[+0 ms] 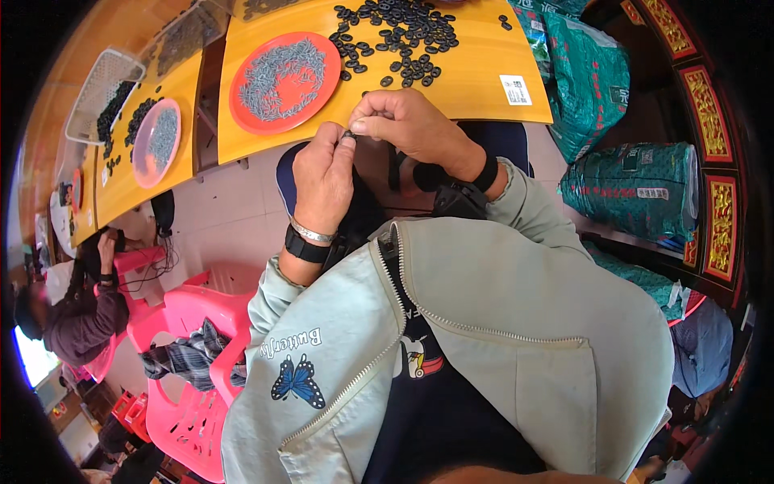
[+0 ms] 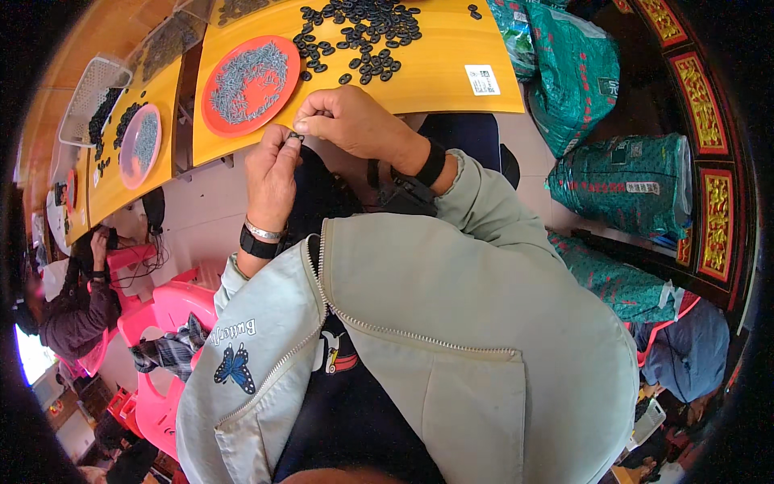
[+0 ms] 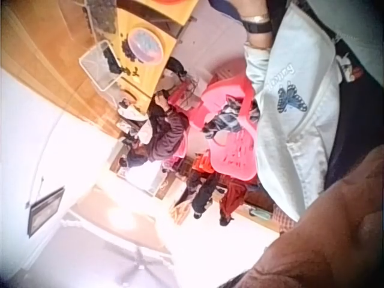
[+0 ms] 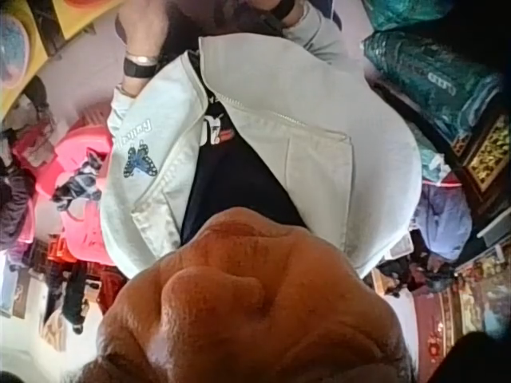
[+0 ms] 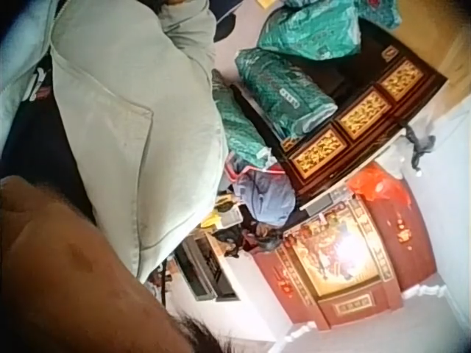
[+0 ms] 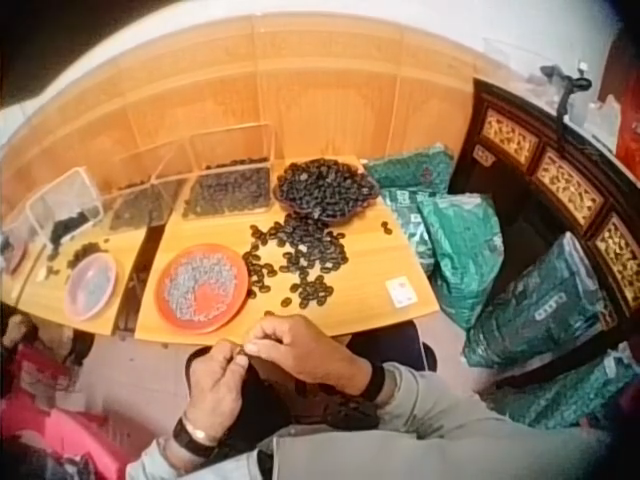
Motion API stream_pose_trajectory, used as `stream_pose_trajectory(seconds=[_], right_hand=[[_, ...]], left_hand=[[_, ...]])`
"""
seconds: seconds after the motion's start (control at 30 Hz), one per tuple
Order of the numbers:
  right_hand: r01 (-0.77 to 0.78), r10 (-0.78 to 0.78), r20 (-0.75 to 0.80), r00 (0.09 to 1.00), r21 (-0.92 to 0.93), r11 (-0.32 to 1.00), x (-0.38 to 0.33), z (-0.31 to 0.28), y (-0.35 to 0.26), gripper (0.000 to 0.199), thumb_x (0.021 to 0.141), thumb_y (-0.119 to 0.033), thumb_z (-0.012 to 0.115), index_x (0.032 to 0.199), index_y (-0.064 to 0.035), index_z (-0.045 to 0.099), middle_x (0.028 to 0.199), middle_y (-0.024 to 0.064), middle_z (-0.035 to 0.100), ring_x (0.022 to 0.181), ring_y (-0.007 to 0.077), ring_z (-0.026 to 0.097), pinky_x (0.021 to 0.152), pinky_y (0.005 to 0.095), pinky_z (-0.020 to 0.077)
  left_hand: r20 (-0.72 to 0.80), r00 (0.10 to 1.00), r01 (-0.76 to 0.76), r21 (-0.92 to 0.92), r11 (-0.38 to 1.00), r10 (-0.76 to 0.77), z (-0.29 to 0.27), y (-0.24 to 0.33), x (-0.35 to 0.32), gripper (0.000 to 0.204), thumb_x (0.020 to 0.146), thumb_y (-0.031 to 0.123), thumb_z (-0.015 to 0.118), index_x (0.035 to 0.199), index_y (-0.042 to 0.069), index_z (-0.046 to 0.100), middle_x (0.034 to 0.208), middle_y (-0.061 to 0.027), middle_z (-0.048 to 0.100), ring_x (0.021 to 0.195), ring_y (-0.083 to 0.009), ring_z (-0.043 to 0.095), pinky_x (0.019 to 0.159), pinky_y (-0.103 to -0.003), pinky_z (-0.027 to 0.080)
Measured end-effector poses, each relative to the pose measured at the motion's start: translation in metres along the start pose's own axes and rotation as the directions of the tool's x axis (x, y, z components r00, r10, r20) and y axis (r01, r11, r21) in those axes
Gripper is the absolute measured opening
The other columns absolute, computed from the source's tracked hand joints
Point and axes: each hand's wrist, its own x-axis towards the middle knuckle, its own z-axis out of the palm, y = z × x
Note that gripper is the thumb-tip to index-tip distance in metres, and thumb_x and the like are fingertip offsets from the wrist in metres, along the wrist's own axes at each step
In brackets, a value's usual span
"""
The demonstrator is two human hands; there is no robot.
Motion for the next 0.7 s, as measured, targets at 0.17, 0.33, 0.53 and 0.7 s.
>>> stream_pose_trajectory(seconds=[0.17, 0.33, 0.53, 0.7], right_hand=[[0.029, -0.029, -0.006, 1.0, -0.031, 0.999, 0.001, 0.003, 0.004, 0.017, 0.086, -0.015, 0.058, 0.089, 0.0015, 0.061, 0.078, 0.0005, 0.061, 0.071, 0.0062, 0.052, 0.065, 0.0212, 0.0426], [0.096, -0.099, -0.107, 0.989, -0.025, 0.995, 0.002, 0.011, 0.007, 0.018, 0.08, -0.016, 0.061, 0.084, 0.0017, 0.064, 0.072, 0.0078, 0.064, 0.065, 0.0128, 0.059, 0.062, 0.0258, 0.0466], [0.029, -0.03, -0.063, 0.998, -0.009, 1.0, 0.001, 0.015, 0.016, 0.014, 0.085, -0.012, 0.06, 0.088, 0.0022, 0.061, 0.081, 0.003, 0.063, 0.073, 0.0065, 0.055, 0.066, 0.0212, 0.0449], [-0.016, 0.028, -0.088, 0.996, 0.129, 0.992, 0.005, 0.013, 0.02, 0.018, 0.084, -0.014, 0.062, 0.093, 0.002, 0.064, 0.08, 0.0026, 0.064, 0.072, 0.0057, 0.056, 0.065, 0.0202, 0.0449]], left_hand=[[-0.021, 1.0, -0.019, 0.023, 1.0, 0.019, 0.002, -0.001, -0.002, 0.011, 0.085, 0.008, 0.054, 0.08, 0.0, 0.049, 0.059, -0.0162, 0.046, 0.051, -0.0284, 0.046, 0.05, -0.034, 0.038], [-0.058, 0.998, -0.014, -0.042, 0.999, 0.012, 0.005, -0.003, -0.002, 0.01, 0.085, 0.007, 0.053, 0.08, 0.0, 0.049, 0.059, -0.0167, 0.046, 0.052, -0.0284, 0.047, 0.05, -0.034, 0.038], [-0.093, 0.995, -0.025, -0.043, 0.999, 0.021, 0.01, -0.015, -0.004, 0.01, 0.086, 0.007, 0.052, 0.08, -0.001, 0.049, 0.061, -0.0171, 0.047, 0.052, -0.0282, 0.047, 0.05, -0.034, 0.038], [-0.069, 0.998, -0.007, -0.046, 0.999, 0.004, 0.01, -0.02, 0.0, 0.01, 0.086, 0.007, 0.05, 0.08, -0.001, 0.049, 0.061, -0.0158, 0.048, 0.052, -0.0262, 0.048, 0.05, -0.034, 0.038]])
